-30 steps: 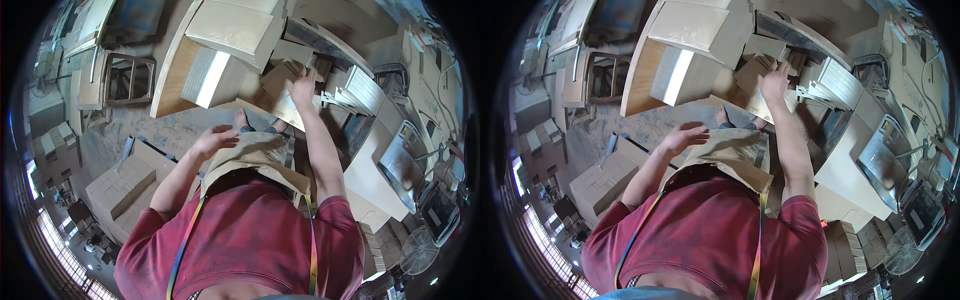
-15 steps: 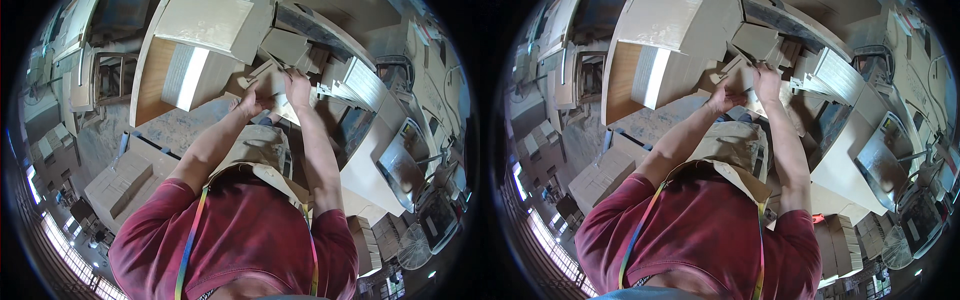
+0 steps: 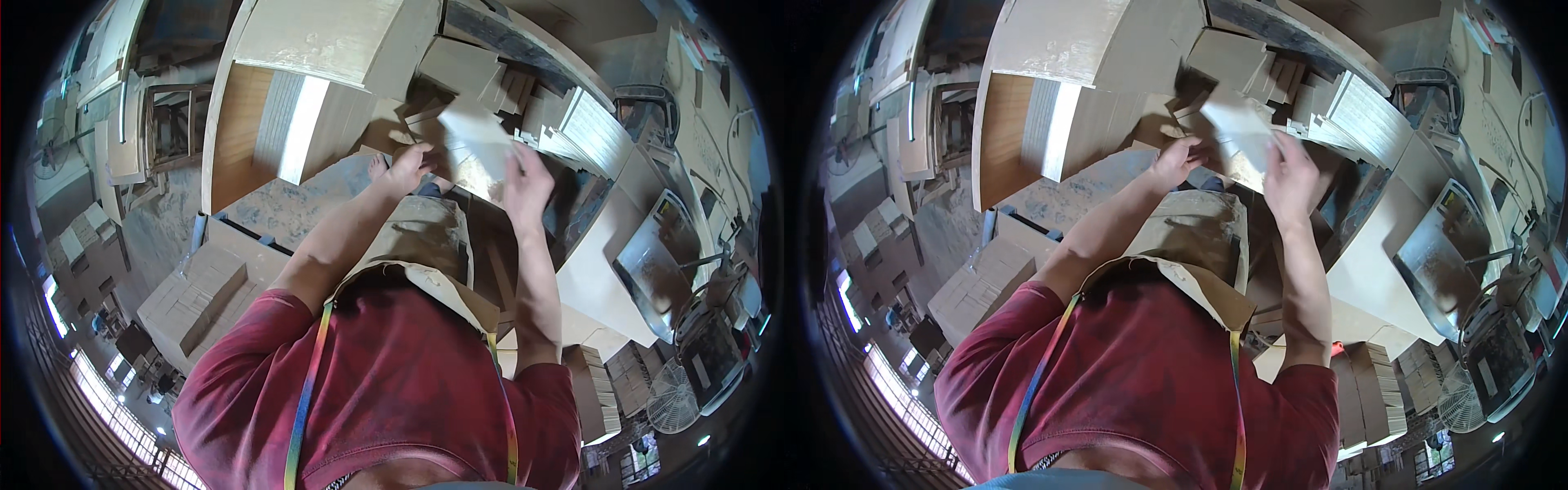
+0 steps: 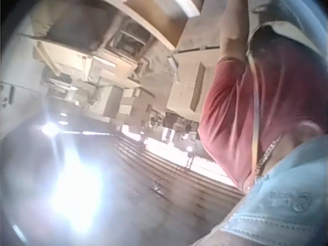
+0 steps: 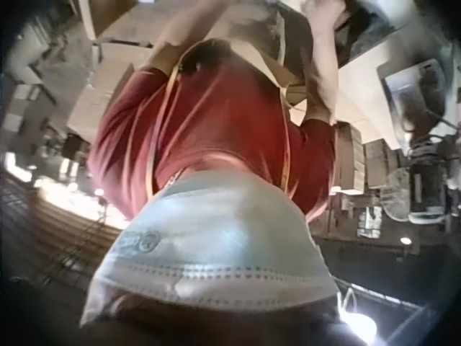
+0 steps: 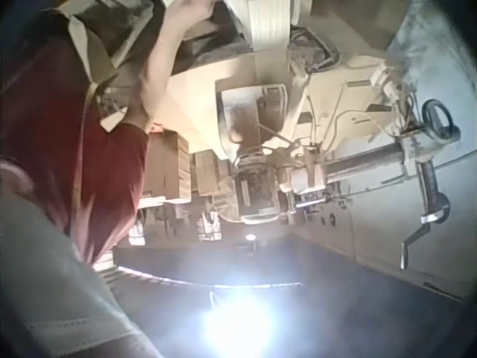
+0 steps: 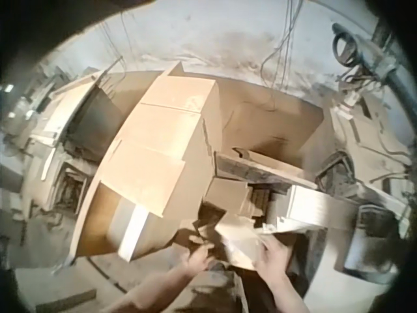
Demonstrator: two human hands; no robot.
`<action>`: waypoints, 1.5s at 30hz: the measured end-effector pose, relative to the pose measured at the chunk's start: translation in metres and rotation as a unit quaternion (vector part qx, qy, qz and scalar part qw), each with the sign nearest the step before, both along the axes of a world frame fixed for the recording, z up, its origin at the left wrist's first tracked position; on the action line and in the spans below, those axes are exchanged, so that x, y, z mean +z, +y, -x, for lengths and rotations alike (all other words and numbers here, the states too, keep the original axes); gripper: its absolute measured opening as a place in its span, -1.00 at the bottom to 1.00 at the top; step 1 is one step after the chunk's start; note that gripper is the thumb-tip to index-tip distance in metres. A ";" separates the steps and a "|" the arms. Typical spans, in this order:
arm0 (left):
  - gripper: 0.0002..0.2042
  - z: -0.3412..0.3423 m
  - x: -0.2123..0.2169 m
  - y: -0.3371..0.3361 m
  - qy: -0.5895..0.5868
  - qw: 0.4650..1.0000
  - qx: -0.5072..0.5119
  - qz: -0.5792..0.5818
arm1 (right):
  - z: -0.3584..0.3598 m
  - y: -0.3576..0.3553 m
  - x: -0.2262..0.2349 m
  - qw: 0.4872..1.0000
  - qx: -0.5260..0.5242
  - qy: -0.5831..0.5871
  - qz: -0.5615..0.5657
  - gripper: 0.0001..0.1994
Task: Sorting wooden blocks and feeding them into a processing machine.
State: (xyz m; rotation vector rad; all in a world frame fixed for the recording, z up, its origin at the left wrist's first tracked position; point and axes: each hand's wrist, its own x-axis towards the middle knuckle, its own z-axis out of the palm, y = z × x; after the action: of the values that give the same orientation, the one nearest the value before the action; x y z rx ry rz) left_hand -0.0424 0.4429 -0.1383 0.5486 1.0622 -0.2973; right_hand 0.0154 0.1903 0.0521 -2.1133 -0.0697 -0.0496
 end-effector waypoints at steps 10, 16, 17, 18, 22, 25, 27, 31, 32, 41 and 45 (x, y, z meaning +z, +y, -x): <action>-0.92 0.022 0.038 -0.009 -0.070 0.993 -0.008 -0.091 | -0.020 0.062 -0.163 0.980 -0.025 0.010 0.199 -0.36; -0.93 0.028 0.047 -0.001 -0.035 0.994 -0.047 -0.096 | 0.006 0.058 -0.144 0.975 -0.002 0.167 0.145 -0.28; -0.90 0.027 0.044 0.002 -0.031 0.991 -0.074 -0.107 | 0.003 0.059 -0.143 0.981 -0.014 0.171 0.090 -0.28; -0.88 0.028 0.038 0.008 -0.023 0.987 -0.101 -0.120 | 0.003 0.063 -0.146 0.983 -0.023 0.178 0.032 -0.28; -0.82 0.026 0.047 0.007 0.009 0.979 -0.159 -0.130 | 0.005 0.067 -0.146 0.975 -0.049 0.217 -0.013 -0.29; -0.77 0.001 0.105 -0.011 0.045 0.983 -0.145 -0.103 | -0.007 0.078 -0.126 0.943 -0.040 0.277 0.181 -0.31; -0.77 0.003 0.101 -0.007 0.047 0.975 -0.160 -0.145 | -0.003 0.085 -0.125 0.941 -0.038 0.283 0.180 -0.33; -0.75 0.011 0.059 0.011 0.056 0.945 -0.191 -0.260 | 0.005 0.093 -0.124 0.933 -0.026 0.304 0.189 -0.38; -0.76 0.017 0.047 0.018 0.034 0.949 -0.206 -0.237 | 0.005 0.091 -0.123 0.936 -0.017 0.329 0.127 -0.41; -0.80 0.022 -0.004 0.055 -0.109 0.955 -0.276 -0.024 | 0.022 0.106 -0.095 0.967 0.099 0.233 0.023 -0.65; -0.79 0.025 -0.007 0.069 -0.164 0.948 -0.258 0.083 | 0.018 0.114 -0.044 0.945 0.151 -0.027 0.287 -0.74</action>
State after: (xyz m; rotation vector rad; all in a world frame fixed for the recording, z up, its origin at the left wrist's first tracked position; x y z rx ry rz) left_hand -0.0678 0.5123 -0.1450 0.6930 0.5506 -0.7223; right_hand -0.0023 0.3045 0.0080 -2.6579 -0.4937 0.1088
